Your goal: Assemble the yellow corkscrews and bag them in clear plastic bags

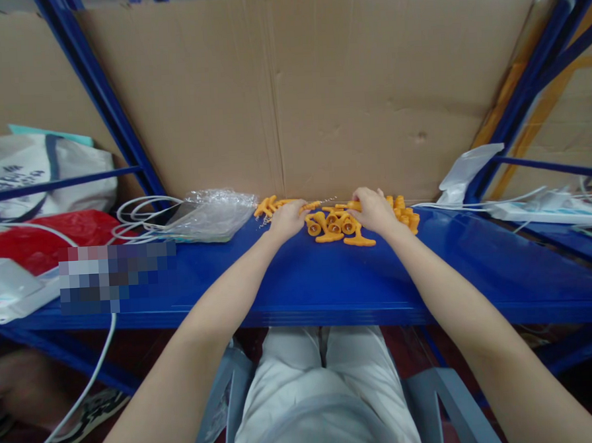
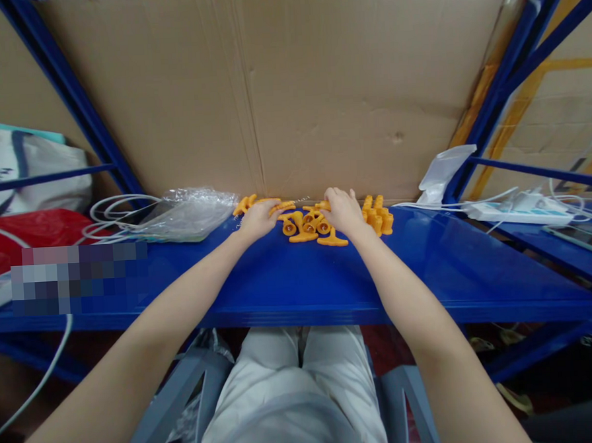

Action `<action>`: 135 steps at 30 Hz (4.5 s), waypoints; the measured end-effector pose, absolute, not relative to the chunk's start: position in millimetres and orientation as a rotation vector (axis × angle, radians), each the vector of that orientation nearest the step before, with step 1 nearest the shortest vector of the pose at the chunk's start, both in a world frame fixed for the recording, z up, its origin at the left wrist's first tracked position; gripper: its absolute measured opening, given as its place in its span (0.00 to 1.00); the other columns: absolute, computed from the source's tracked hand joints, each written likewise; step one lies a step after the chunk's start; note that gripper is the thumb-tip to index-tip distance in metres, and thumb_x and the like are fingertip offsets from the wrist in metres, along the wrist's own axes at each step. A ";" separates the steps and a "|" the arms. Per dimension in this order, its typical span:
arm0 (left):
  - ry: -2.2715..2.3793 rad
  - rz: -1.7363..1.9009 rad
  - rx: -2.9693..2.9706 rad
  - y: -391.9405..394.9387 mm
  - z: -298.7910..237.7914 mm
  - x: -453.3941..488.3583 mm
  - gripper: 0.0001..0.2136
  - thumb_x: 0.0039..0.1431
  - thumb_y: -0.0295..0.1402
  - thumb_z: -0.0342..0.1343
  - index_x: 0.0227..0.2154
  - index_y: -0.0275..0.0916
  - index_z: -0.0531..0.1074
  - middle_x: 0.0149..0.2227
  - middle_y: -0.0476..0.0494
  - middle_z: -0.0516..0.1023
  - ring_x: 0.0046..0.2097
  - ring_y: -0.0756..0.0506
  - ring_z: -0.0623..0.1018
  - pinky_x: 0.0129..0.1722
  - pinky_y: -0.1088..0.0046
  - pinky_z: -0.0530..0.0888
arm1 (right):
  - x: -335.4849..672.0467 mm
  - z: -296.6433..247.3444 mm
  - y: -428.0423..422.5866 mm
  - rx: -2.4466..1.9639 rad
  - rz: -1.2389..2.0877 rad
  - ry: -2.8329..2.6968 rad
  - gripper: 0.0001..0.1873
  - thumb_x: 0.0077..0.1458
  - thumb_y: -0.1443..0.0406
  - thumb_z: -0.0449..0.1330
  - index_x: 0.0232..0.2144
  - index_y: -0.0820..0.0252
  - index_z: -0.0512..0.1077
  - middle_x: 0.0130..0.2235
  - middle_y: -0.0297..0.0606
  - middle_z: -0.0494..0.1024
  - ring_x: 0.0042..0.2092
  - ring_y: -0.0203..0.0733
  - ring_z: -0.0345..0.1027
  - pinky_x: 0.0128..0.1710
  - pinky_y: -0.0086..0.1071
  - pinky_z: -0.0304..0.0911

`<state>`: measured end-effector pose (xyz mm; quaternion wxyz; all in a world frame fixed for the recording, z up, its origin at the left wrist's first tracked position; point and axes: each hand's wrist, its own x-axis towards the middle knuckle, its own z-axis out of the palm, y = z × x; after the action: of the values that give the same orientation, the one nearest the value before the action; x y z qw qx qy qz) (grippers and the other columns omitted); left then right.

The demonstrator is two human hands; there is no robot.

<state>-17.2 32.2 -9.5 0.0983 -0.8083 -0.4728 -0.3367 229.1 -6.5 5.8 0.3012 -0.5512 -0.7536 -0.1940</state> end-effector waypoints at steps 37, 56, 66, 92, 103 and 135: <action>-1.855 -0.976 -2.156 34.8 2.4 -39.6 0.20 0.61 0.22 0.49 0.50 0.42 0.79 0.48 0.43 0.82 0.51 0.42 0.80 0.52 0.69 0.73 | 281.3 -10.3 8.1 -2.141 -0.293 -1.741 0.17 0.61 0.68 0.49 0.49 0.61 0.72 0.44 0.51 0.80 0.51 0.57 0.71 0.62 0.65 0.45; -1.750 -0.956 -2.297 73.6 -28.5 -50.2 0.26 0.65 0.32 0.49 0.65 0.32 0.63 0.65 0.31 0.67 0.66 0.38 0.68 0.65 0.61 0.65 | 276.7 -10.8 7.9 -2.145 -0.397 -1.753 0.18 0.61 0.70 0.49 0.47 0.63 0.76 0.48 0.50 0.80 0.52 0.55 0.71 0.62 0.68 0.43; -1.738 -0.541 -2.375 64.2 -33.9 -50.1 0.28 0.64 0.31 0.53 0.67 0.39 0.59 0.64 0.35 0.70 0.65 0.38 0.69 0.64 0.61 0.65 | 270.0 -8.4 1.5 -2.217 -0.366 -1.806 0.21 0.59 0.66 0.52 0.53 0.64 0.72 0.54 0.55 0.76 0.58 0.61 0.67 0.63 0.71 0.41; -1.435 -0.451 -2.651 49.8 -22.5 -25.0 0.11 0.57 0.32 0.54 0.36 0.38 0.82 0.40 0.40 0.84 0.44 0.41 0.81 0.46 0.68 0.77 | 268.7 -8.4 0.1 -2.209 -0.384 -1.823 0.21 0.59 0.65 0.51 0.52 0.63 0.72 0.56 0.54 0.75 0.60 0.61 0.64 0.63 0.70 0.42; -1.695 -0.320 -2.450 53.0 -30.3 -25.1 0.23 0.64 0.39 0.51 0.60 0.37 0.69 0.63 0.31 0.69 0.64 0.33 0.69 0.62 0.53 0.67 | 266.2 -6.7 -2.2 -2.202 -0.390 -1.815 0.22 0.58 0.65 0.51 0.53 0.64 0.73 0.55 0.55 0.75 0.60 0.62 0.64 0.62 0.72 0.41; -1.162 -0.574 -2.805 33.6 -23.1 -13.1 0.17 0.61 0.33 0.55 0.51 0.41 0.77 0.54 0.42 0.80 0.54 0.41 0.78 0.55 0.66 0.73 | 255.7 -2.9 -7.7 -2.142 -0.439 -1.835 0.20 0.60 0.68 0.49 0.51 0.66 0.73 0.54 0.55 0.75 0.59 0.59 0.64 0.64 0.69 0.37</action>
<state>-13.1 33.6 -23.1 0.0259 -0.9075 -0.3760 -0.1857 255.7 -7.7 -2.9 0.1431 -0.7426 -0.6363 -0.1523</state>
